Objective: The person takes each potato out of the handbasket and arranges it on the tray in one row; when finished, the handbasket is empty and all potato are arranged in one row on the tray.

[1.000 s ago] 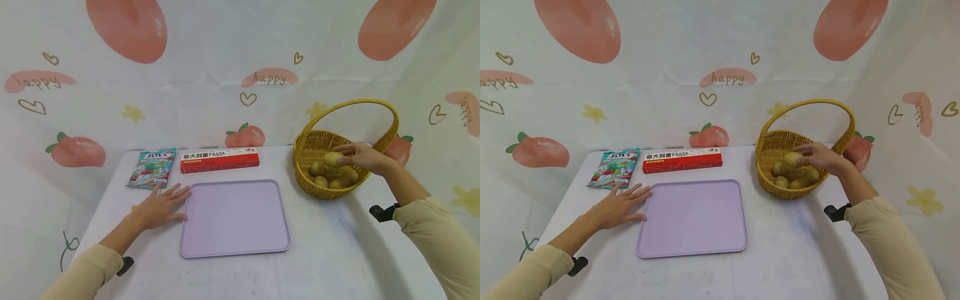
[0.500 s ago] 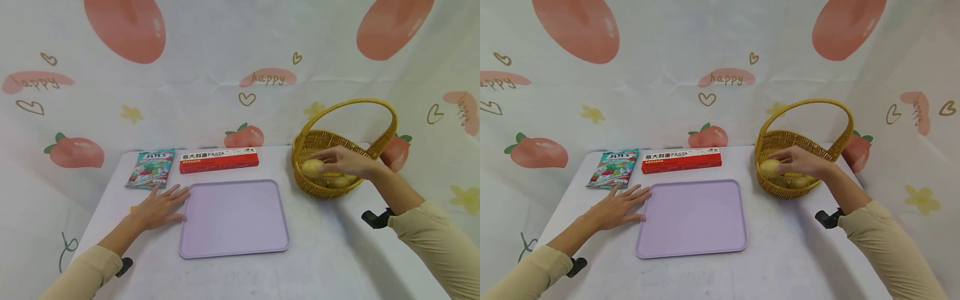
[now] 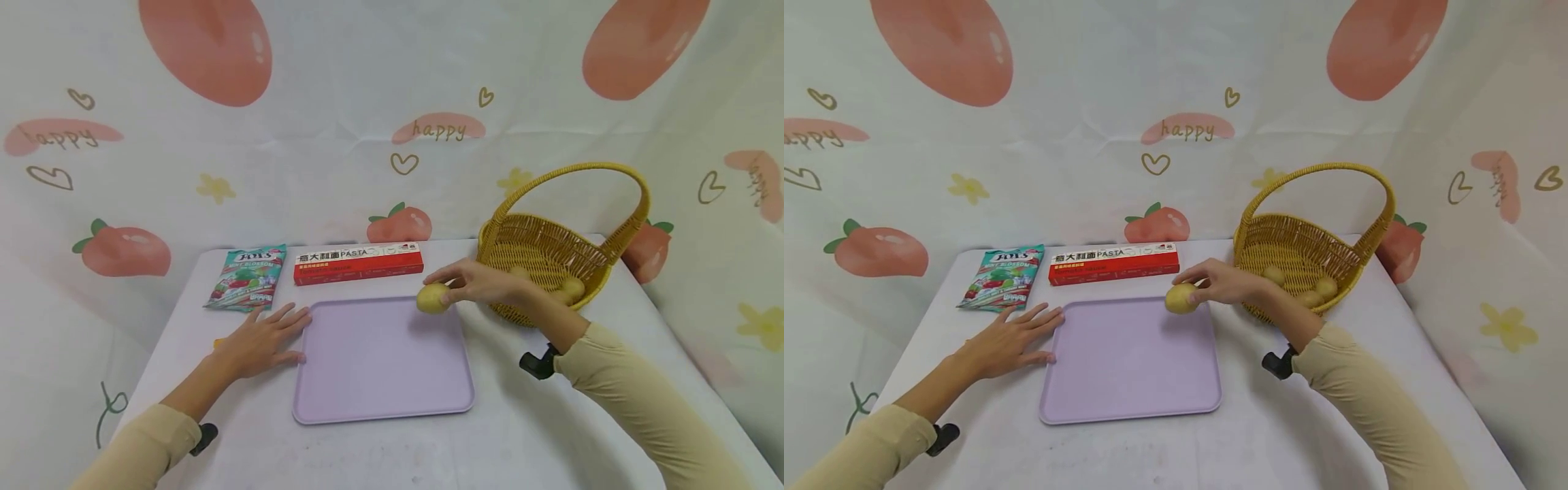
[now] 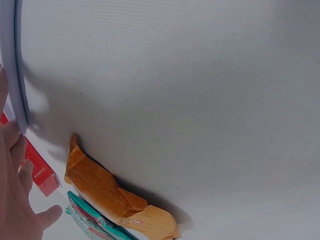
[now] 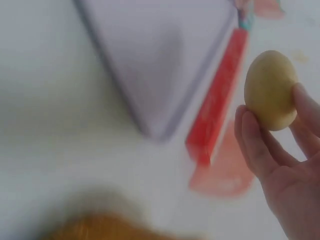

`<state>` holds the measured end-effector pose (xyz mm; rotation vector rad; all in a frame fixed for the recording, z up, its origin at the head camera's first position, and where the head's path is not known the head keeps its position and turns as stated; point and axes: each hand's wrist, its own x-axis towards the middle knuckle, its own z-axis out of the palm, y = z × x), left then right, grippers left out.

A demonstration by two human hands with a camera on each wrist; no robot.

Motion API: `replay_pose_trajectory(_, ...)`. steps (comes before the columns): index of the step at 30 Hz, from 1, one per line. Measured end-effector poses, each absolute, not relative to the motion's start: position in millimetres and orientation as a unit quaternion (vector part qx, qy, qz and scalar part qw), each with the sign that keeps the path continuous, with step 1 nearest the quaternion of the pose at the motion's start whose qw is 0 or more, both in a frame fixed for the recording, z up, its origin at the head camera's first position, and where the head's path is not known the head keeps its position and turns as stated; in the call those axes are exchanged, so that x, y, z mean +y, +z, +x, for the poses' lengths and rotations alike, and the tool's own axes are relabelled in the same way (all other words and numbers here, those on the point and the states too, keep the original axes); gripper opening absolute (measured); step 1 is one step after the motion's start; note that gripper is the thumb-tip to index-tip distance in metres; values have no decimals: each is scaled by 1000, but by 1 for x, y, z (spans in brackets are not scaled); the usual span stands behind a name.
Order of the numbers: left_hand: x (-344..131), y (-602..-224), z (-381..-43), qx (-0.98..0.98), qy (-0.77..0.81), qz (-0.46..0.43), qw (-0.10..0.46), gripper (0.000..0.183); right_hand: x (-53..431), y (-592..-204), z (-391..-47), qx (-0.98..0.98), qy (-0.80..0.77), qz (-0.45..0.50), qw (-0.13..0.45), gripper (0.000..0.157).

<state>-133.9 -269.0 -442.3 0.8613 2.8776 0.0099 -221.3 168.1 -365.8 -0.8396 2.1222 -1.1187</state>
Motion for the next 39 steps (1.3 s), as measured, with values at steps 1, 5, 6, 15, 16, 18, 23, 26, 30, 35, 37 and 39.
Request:
replay_pose_trajectory(1, -269, -442, -134, 955, 2, 287, 68, 78, 159, -370, -222, 794, -418, -329, 294, 47)
replay_pose_trajectory(5, -267, -442, -136, 954, -6, 294, 63, 79, 125, -387, -224, 794, -405, -352, 286, 43)
replay_pose_trajectory(6, -267, -442, -135, 954, -7, 293, 64, 79, 117, -391, -225, 796, -401, -355, 283, 42)
replay_pose_trajectory(15, -267, -438, -131, 954, 3, 292, 67, 77, 54, -424, -226, 811, -408, -319, 272, 41)
replay_pose_trajectory(16, -266, -438, -131, 955, 3, 290, 67, 77, 48, -427, -226, 811, -413, -313, 270, 41)
replay_pose_trajectory(18, -266, -437, -131, 955, 5, 289, 68, 77, 37, -432, -225, 810, -425, -303, 269, 40)
replay_pose_trajectory(23, -266, -437, -131, 955, 11, 289, 72, 77, 14, -438, -224, 811, -443, -283, 256, 37)
replay_pose_trajectory(26, -267, -437, -131, 955, 13, 289, 74, 77, 1, -439, -222, 815, -447, -273, 247, 37)
replay_pose_trajectory(30, -268, -437, -130, 954, 12, 290, 73, 77, -14, -442, -218, 818, -451, -272, 234, 39)
replay_pose_trajectory(35, -268, -438, -131, 953, 4, 297, 62, 77, -30, -442, -215, 846, -427, -261, 186, 43)
replay_pose_trajectory(37, -268, -438, -132, 953, 3, 299, 58, 77, -33, -441, -214, 857, -418, -248, 169, 41)
replay_pose_trajectory(39, -268, -438, -132, 952, 4, 299, 59, 76, -34, -441, -214, 863, -415, -240, 160, 35)
